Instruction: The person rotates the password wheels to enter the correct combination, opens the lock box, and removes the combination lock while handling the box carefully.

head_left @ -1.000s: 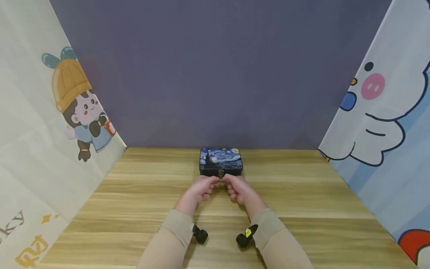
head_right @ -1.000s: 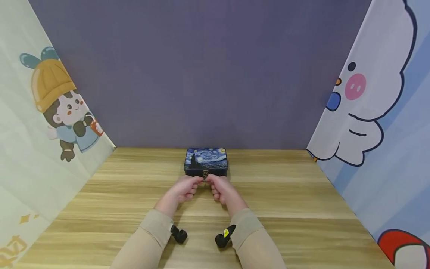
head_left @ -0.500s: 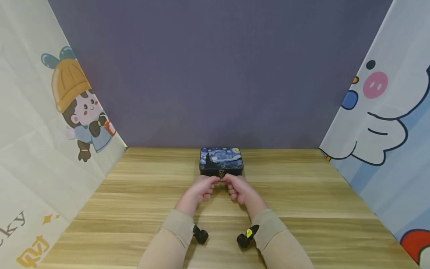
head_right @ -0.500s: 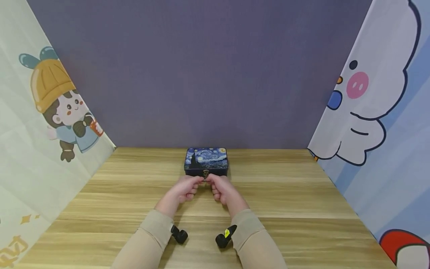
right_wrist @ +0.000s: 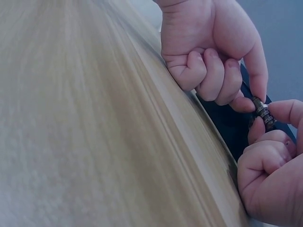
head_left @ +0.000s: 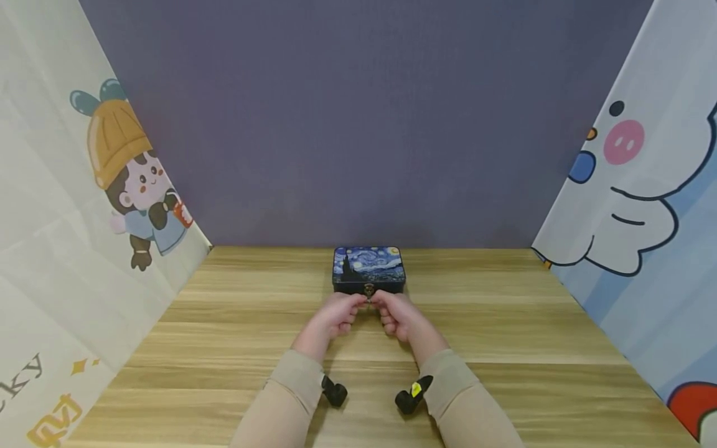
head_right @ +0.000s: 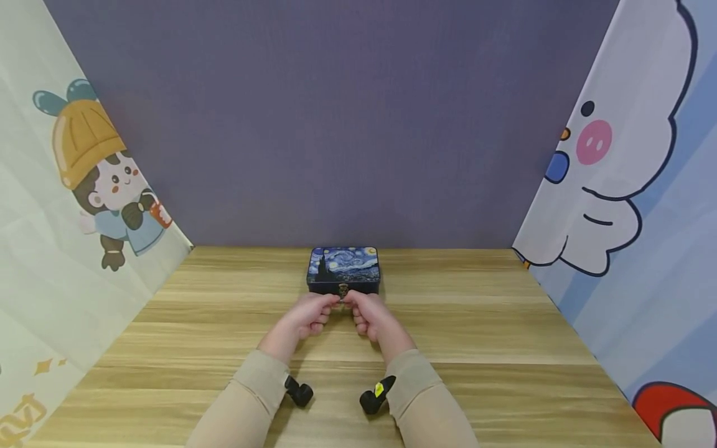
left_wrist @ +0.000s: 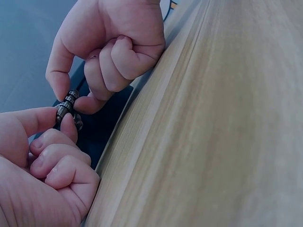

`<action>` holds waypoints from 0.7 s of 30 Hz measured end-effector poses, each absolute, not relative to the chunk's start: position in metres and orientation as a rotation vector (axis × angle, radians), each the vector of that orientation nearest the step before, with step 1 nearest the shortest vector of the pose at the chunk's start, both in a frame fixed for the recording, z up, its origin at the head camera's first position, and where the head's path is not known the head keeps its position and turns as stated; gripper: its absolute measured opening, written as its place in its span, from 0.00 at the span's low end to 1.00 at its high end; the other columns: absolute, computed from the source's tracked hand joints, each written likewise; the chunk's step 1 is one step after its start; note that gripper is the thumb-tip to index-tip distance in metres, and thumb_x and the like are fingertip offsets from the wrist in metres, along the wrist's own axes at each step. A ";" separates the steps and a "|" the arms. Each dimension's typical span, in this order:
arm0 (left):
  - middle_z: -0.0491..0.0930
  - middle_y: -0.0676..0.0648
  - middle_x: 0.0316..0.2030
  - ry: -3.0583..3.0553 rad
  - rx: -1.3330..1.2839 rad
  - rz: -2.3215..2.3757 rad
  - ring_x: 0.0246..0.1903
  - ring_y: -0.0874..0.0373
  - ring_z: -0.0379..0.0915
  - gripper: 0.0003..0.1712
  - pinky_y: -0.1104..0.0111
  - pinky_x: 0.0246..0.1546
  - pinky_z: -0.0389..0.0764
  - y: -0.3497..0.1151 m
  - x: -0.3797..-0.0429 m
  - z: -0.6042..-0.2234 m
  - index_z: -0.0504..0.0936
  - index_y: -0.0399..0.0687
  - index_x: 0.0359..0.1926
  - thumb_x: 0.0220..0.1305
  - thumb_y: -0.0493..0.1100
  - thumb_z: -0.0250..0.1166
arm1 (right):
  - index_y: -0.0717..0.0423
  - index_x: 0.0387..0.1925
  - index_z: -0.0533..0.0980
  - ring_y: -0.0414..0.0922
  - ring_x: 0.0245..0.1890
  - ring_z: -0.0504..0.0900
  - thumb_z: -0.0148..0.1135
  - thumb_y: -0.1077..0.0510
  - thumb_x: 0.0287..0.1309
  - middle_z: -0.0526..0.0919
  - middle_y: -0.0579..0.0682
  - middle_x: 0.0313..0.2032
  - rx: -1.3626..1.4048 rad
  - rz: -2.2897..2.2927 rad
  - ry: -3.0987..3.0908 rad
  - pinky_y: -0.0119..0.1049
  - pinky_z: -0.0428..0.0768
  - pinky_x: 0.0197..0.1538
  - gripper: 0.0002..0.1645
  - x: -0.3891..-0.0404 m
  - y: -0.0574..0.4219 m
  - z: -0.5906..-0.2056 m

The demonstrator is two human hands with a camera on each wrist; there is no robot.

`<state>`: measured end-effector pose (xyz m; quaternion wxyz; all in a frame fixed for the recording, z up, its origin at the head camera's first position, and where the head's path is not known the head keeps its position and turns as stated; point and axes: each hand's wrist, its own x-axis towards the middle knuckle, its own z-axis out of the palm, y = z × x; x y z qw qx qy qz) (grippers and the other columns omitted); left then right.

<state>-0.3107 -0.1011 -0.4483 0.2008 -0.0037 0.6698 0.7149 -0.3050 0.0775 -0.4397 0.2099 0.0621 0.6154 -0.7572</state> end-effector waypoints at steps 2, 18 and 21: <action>0.57 0.57 0.15 1.866 -0.007 2.000 0.12 0.65 0.46 0.19 0.73 0.11 0.51 -0.101 -0.311 -0.449 0.79 0.30 0.44 0.70 0.46 0.61 | 0.53 0.18 0.70 0.34 0.10 0.53 0.63 0.58 0.52 0.57 0.39 0.12 0.176 -2.103 1.713 0.27 0.52 0.12 0.12 -0.305 0.077 -0.440; 0.58 0.56 0.16 1.863 -0.028 1.990 0.12 0.65 0.45 0.20 0.73 0.12 0.52 -0.101 -0.311 -0.443 0.79 0.30 0.46 0.70 0.47 0.62 | 0.56 0.24 0.70 0.34 0.10 0.52 0.62 0.56 0.53 0.56 0.40 0.13 0.162 -2.059 1.722 0.28 0.52 0.12 0.11 -0.306 0.079 -0.435; 0.58 0.56 0.16 1.868 -0.029 1.985 0.12 0.65 0.45 0.21 0.73 0.12 0.52 -0.101 -0.311 -0.444 0.79 0.29 0.47 0.71 0.48 0.61 | 0.56 0.23 0.70 0.34 0.10 0.52 0.63 0.56 0.53 0.56 0.40 0.13 0.171 -2.056 1.728 0.28 0.52 0.13 0.12 -0.306 0.078 -0.436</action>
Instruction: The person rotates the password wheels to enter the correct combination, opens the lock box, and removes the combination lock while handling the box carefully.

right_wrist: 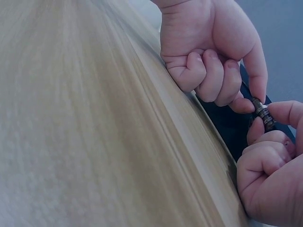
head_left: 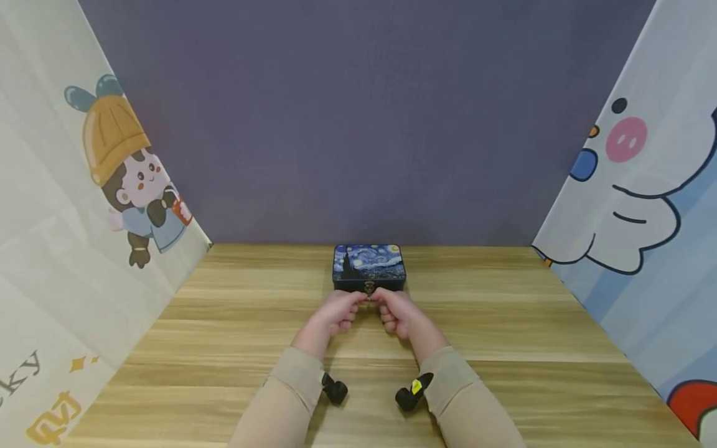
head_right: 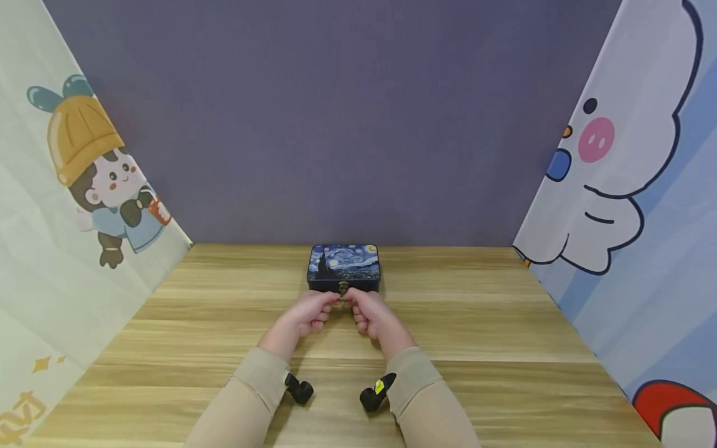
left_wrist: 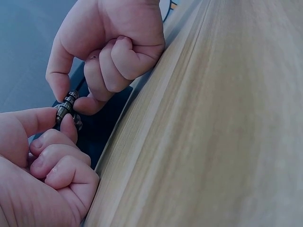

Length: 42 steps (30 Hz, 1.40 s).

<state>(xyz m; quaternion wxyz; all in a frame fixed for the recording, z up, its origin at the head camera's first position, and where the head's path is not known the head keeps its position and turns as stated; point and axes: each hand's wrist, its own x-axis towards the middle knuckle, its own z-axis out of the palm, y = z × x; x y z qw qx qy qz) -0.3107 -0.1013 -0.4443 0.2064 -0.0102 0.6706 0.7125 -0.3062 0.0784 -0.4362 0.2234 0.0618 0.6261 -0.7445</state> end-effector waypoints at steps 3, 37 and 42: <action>0.57 0.57 0.16 1.869 -0.029 1.984 0.12 0.65 0.45 0.21 0.73 0.12 0.52 -0.102 -0.311 -0.445 0.79 0.29 0.47 0.71 0.48 0.61 | 0.55 0.22 0.70 0.35 0.10 0.52 0.63 0.55 0.53 0.56 0.40 0.13 0.174 -2.055 1.740 0.28 0.51 0.13 0.12 -0.307 0.078 -0.437; 0.57 0.57 0.15 1.852 0.001 2.001 0.12 0.66 0.46 0.14 0.74 0.11 0.51 -0.101 -0.308 -0.446 0.77 0.35 0.37 0.70 0.46 0.61 | 0.56 0.24 0.72 0.35 0.11 0.51 0.62 0.54 0.54 0.57 0.40 0.13 0.199 -2.045 1.780 0.28 0.52 0.13 0.11 -0.309 0.077 -0.442; 0.58 0.56 0.16 1.859 -0.010 2.008 0.12 0.66 0.46 0.17 0.74 0.11 0.52 -0.101 -0.308 -0.445 0.78 0.31 0.42 0.70 0.46 0.61 | 0.57 0.26 0.72 0.35 0.11 0.52 0.62 0.53 0.55 0.57 0.40 0.13 0.193 -2.038 1.774 0.28 0.52 0.13 0.12 -0.306 0.077 -0.439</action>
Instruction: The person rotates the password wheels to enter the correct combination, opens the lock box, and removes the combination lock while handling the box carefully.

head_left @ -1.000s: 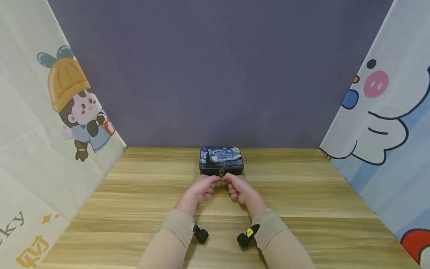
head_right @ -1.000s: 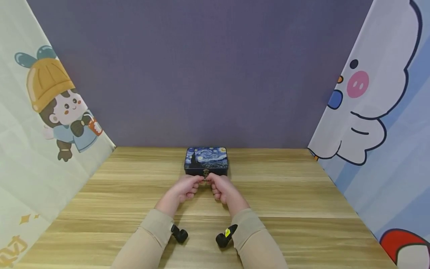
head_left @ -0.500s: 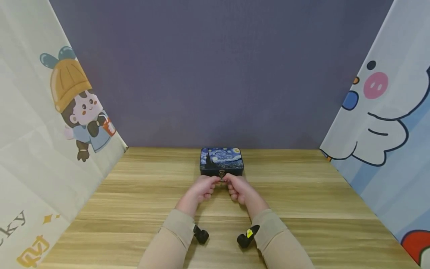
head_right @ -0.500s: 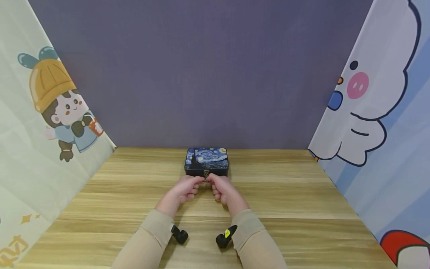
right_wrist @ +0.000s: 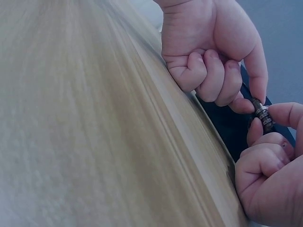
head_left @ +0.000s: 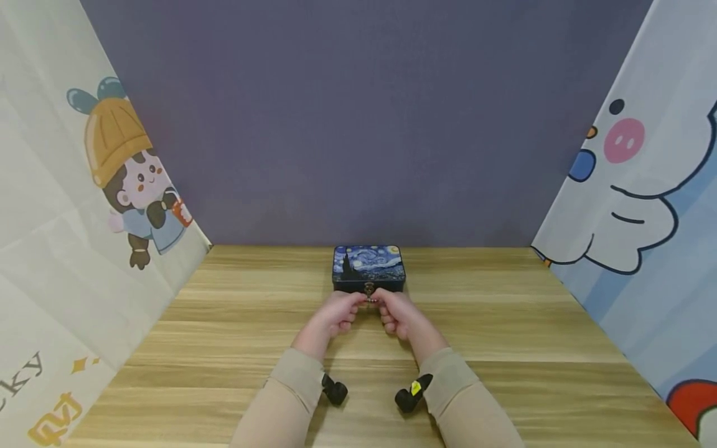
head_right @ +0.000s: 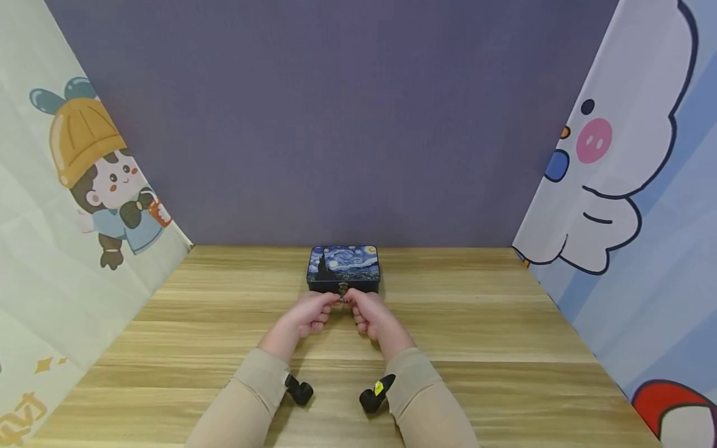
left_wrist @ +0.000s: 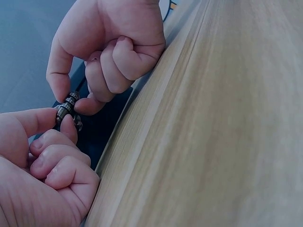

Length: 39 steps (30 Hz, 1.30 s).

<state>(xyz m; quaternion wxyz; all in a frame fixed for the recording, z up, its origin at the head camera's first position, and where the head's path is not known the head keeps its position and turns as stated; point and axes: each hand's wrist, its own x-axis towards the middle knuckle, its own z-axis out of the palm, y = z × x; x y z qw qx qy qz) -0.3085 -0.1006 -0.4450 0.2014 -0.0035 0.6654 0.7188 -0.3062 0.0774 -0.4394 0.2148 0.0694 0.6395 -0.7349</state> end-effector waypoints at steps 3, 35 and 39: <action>0.59 0.56 0.16 1.854 -0.016 2.011 0.12 0.66 0.46 0.19 0.73 0.12 0.52 -0.101 -0.309 -0.445 0.78 0.30 0.44 0.70 0.46 0.61 | 0.58 0.28 0.73 0.35 0.10 0.52 0.62 0.53 0.56 0.57 0.40 0.14 0.186 -2.047 1.750 0.28 0.52 0.13 0.12 -0.305 0.078 -0.437; 0.59 0.55 0.17 1.836 -0.037 1.994 0.12 0.65 0.45 0.19 0.73 0.12 0.51 -0.102 -0.309 -0.443 0.78 0.29 0.45 0.72 0.45 0.60 | 0.53 0.22 0.71 0.34 0.10 0.52 0.62 0.53 0.55 0.57 0.39 0.13 0.174 -2.075 1.685 0.27 0.51 0.13 0.13 -0.302 0.083 -0.435; 0.59 0.56 0.16 1.835 -0.036 1.996 0.12 0.65 0.45 0.18 0.73 0.12 0.50 -0.102 -0.309 -0.443 0.78 0.30 0.44 0.72 0.45 0.59 | 0.53 0.20 0.70 0.34 0.10 0.52 0.61 0.55 0.55 0.57 0.39 0.13 0.170 -2.079 1.700 0.27 0.51 0.13 0.12 -0.302 0.081 -0.435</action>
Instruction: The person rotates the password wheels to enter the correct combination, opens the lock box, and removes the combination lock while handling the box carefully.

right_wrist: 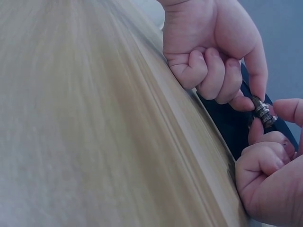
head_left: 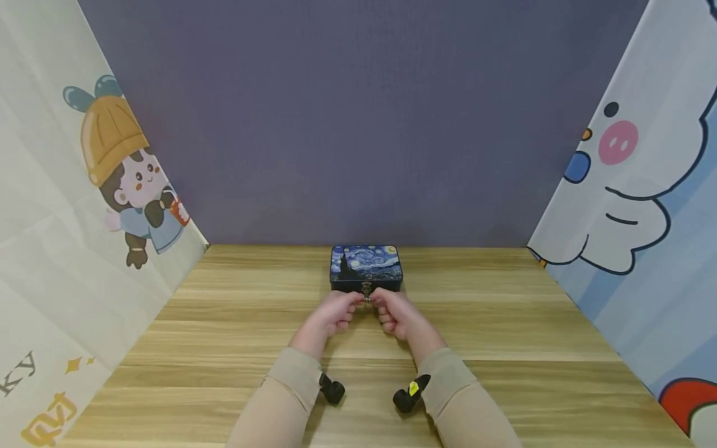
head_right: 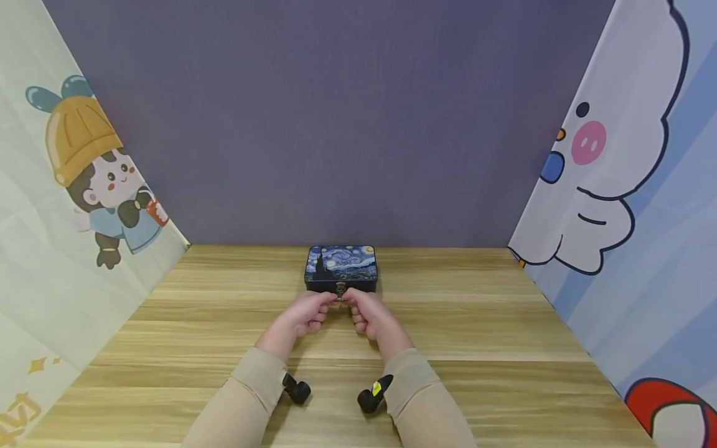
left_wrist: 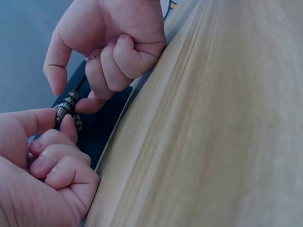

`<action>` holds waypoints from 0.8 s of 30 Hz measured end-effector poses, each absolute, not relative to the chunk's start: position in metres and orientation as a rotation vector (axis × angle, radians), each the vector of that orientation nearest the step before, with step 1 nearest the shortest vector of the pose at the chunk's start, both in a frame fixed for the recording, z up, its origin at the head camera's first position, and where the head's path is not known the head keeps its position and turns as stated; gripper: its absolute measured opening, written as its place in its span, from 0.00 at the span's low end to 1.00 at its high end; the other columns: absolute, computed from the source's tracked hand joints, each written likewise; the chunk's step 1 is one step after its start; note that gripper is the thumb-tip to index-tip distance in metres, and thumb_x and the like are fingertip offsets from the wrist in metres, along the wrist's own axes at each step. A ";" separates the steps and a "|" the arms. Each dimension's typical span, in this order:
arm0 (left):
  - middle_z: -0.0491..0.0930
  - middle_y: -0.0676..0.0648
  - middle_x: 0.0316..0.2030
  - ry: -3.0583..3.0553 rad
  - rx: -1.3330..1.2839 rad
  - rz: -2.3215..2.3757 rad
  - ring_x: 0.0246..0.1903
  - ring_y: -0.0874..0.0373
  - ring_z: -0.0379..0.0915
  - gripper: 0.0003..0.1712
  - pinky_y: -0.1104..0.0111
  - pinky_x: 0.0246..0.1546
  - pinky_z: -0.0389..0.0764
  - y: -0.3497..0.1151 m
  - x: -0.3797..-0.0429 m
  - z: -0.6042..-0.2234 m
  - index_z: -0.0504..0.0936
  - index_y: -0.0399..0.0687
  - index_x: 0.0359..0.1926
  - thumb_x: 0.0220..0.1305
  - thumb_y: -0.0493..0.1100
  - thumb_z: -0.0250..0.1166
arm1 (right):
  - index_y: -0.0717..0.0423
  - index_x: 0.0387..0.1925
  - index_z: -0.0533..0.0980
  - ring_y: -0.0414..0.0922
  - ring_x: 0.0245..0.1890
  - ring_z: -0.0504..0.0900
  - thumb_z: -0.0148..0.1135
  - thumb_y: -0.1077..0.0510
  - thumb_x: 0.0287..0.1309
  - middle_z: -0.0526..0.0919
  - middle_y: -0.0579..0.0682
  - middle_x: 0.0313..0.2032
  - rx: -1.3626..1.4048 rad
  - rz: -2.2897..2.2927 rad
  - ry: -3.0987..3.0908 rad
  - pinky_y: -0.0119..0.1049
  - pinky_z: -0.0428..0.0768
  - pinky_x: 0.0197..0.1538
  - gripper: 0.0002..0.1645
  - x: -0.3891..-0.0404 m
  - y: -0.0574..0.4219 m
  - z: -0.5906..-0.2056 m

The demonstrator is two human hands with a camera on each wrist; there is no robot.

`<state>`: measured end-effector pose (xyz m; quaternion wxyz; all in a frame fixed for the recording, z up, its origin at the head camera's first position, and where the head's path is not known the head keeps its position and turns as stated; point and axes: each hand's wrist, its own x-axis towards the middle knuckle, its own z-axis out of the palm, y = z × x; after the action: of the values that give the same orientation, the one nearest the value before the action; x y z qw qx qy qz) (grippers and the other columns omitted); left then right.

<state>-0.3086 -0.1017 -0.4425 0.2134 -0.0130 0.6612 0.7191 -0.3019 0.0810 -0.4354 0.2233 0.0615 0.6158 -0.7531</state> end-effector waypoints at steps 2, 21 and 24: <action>0.59 0.56 0.16 1.836 -0.031 1.996 0.12 0.65 0.45 0.18 0.73 0.12 0.51 -0.102 -0.309 -0.443 0.78 0.31 0.44 0.72 0.46 0.59 | 0.52 0.20 0.69 0.34 0.10 0.52 0.61 0.56 0.55 0.57 0.39 0.13 0.169 -2.084 1.703 0.27 0.51 0.13 0.13 -0.302 0.080 -0.436; 0.59 0.55 0.16 1.845 -0.017 1.991 0.12 0.65 0.45 0.17 0.73 0.12 0.52 -0.101 -0.309 -0.443 0.77 0.31 0.42 0.71 0.46 0.60 | 0.52 0.19 0.68 0.35 0.11 0.51 0.62 0.57 0.52 0.56 0.40 0.13 0.215 -2.064 1.752 0.28 0.51 0.13 0.12 -0.303 0.075 -0.435; 0.59 0.55 0.16 1.861 -0.013 1.981 0.12 0.64 0.46 0.18 0.72 0.12 0.52 -0.101 -0.310 -0.444 0.78 0.31 0.44 0.72 0.46 0.60 | 0.52 0.19 0.68 0.36 0.11 0.51 0.61 0.57 0.52 0.56 0.40 0.14 0.216 -2.059 1.753 0.28 0.51 0.13 0.12 -0.303 0.076 -0.435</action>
<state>-0.3100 -0.1009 -0.4437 0.2103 -0.0046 0.6695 0.7124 -0.3031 0.0759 -0.4352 0.2126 0.0776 0.6313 -0.7417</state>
